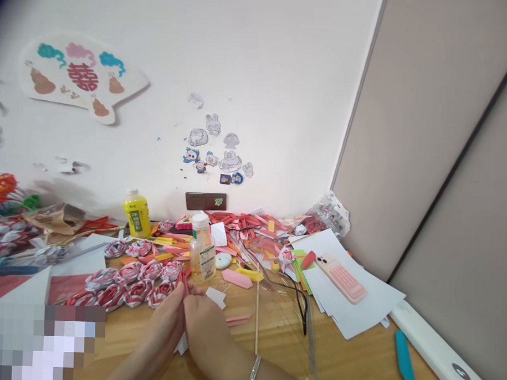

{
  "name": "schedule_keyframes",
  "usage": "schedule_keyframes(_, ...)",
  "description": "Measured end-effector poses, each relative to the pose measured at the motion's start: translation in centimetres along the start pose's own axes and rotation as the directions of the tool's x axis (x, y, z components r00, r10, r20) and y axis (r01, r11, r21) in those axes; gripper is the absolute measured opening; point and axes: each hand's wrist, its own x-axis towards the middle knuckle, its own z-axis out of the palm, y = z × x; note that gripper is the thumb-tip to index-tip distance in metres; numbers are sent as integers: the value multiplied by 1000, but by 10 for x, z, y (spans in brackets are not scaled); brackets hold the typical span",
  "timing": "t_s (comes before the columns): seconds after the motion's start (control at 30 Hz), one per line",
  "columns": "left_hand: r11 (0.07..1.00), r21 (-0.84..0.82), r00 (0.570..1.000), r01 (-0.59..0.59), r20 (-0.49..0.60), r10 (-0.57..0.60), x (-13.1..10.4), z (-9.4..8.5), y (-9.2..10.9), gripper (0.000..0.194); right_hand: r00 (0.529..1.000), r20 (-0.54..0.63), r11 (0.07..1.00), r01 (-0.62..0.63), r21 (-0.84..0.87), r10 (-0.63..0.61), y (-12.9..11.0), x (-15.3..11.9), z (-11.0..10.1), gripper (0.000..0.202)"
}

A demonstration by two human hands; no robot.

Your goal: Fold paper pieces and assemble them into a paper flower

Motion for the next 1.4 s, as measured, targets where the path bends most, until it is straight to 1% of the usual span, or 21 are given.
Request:
schedule_keyframes(0.1,1000,-3,1000,-9,29,9,3,-4,-1,35,996,83,998,39,-52,-35,6,-1,-22,16)
schedule_keyframes(0.17,1000,3,999,-22,31,22,5,-5,0,36,981,154,985,132,-110,-114,15,-6,-38,16)
schedule_keyframes(0.2,1000,6,999,-26,31,26,7,-5,1,37,977,182,977,139,-160,-109,21,-10,-44,16)
schedule_keyframes(0.23,1000,10,999,-28,30,28,8,-5,2,39,977,202,966,119,-229,-73,27,-15,-47,18)
schedule_keyframes(0.33,1000,26,1000,-10,27,9,12,-5,3,42,966,257,910,74,-408,37,48,-30,-42,21)
schedule_keyframes(0.4,999,35,999,3,39,-4,12,-5,2,43,953,298,889,86,-450,59,60,-38,-34,21)
schedule_keyframes(0.47,999,50,998,3,57,-6,12,-4,0,43,950,302,887,73,-456,77,67,-42,-33,21)
schedule_keyframes(0.57,997,73,997,-7,81,1,9,-3,-5,41,972,219,922,6,-387,86,68,-39,-44,20)
schedule_keyframes(0.6,996,89,996,-12,90,4,8,-3,-7,41,983,164,952,-32,-303,85,64,-35,-50,22)
schedule_keyframes(0.63,993,115,995,-20,99,9,7,-3,-9,41,989,106,979,-82,-187,103,60,-30,-55,26)
schedule_keyframes(0.67,988,152,994,-29,108,12,6,-2,-11,42,990,76,992,-116,-52,120,54,-25,-59,29)
schedule_keyframes(0.73,965,256,993,-55,119,25,3,-2,-14,44,985,68,962,-172,211,161,40,-14,-61,28)
schedule_keyframes(0.8,922,371,991,-114,107,80,0,-1,-15,44,972,62,910,-233,344,225,28,-4,-56,24)
schedule_keyframes(0.87,866,466,983,-181,95,155,-4,-1,-13,41,960,42,903,-276,330,278,18,3,-47,22)
schedule_keyframes(0.9,843,497,979,-205,96,182,-7,0,-11,39,958,25,917,-281,282,286,14,5,-43,21)
schedule_keyframes(0.97,826,520,976,-219,111,189,-11,2,-7,35,966,-11,955,-255,153,259,9,7,-38,18)
schedule_keyframes(1.1,845,497,980,-197,101,169,-17,7,0,30,993,-19,992,-114,-57,113,5,6,-37,21)
schedule_keyframes(1.23,865,470,985,-174,74,158,-17,7,-4,29,998,56,981,28,-194,-18,11,4,-36,19)
schedule_keyframes(1.3,897,427,993,-116,81,90,-14,5,-9,33,993,98,980,79,-183,-61,16,6,-38,18)
schedule_keyframes(1.33,913,400,995,-77,86,46,-12,4,-11,36,994,93,986,68,-153,-54,18,7,-40,19)
schedule_keyframes(1.4,921,389,990,-15,133,-40,-9,2,-14,39,1000,29,999,-8,-54,10,22,10,-47,19)
